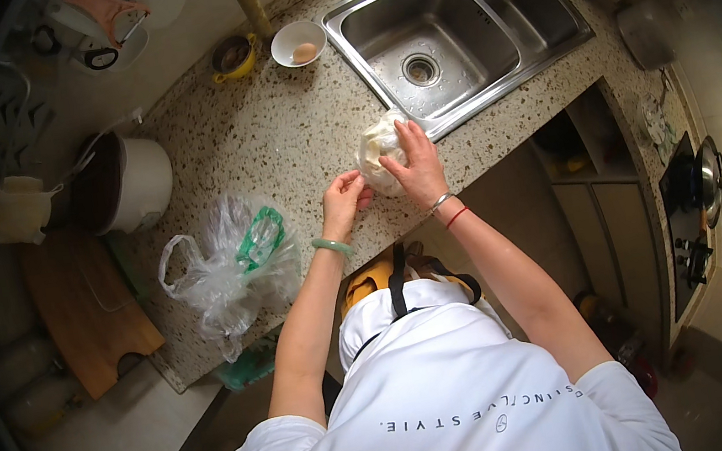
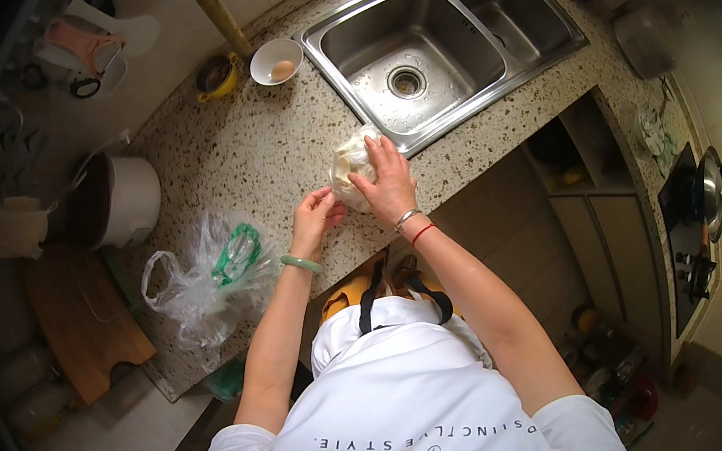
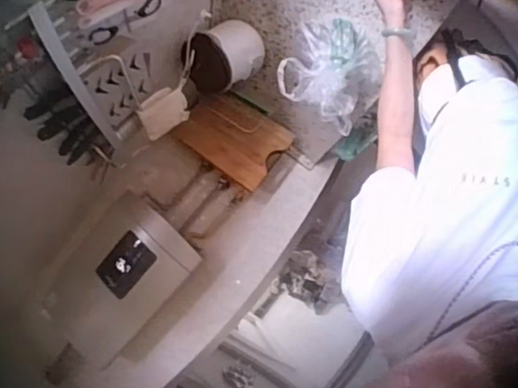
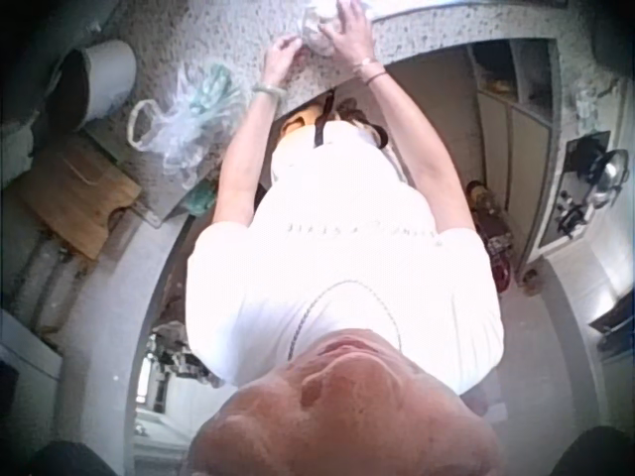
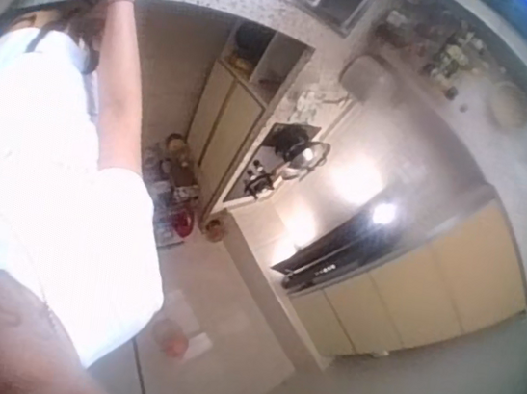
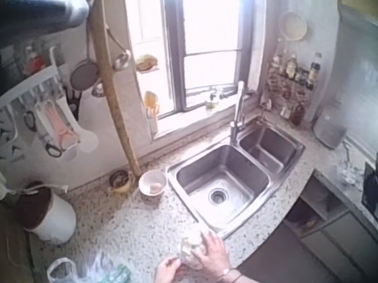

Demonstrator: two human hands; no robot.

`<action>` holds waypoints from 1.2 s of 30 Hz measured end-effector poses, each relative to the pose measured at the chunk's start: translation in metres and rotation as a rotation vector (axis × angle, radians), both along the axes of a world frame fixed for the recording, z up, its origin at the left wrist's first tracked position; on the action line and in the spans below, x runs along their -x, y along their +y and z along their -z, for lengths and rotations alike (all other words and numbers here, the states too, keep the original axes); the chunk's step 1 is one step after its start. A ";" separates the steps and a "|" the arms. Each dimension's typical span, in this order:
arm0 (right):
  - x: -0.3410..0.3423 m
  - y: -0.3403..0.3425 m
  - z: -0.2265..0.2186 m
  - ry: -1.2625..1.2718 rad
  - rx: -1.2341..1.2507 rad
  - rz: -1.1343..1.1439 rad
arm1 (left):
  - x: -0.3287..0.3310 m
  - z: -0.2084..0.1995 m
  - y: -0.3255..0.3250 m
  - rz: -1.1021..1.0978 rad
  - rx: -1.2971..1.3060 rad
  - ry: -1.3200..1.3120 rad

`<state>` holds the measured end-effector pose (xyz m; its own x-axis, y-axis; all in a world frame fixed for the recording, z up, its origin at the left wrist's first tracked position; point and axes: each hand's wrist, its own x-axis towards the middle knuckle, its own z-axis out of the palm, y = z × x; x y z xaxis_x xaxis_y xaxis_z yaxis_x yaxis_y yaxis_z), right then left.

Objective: The person retrieves a plate from a cabinet, then opens the refrigerator to take out a bag of frozen dumplings. They place the dumplings into a wok on the stove and crack an egg into the same wok.

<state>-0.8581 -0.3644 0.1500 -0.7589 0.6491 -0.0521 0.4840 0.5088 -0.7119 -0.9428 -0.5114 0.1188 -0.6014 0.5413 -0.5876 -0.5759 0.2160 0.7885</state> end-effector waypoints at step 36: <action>-0.021 0.036 -0.033 0.366 0.624 0.106 | 0.023 -0.093 0.055 0.208 -0.109 0.495</action>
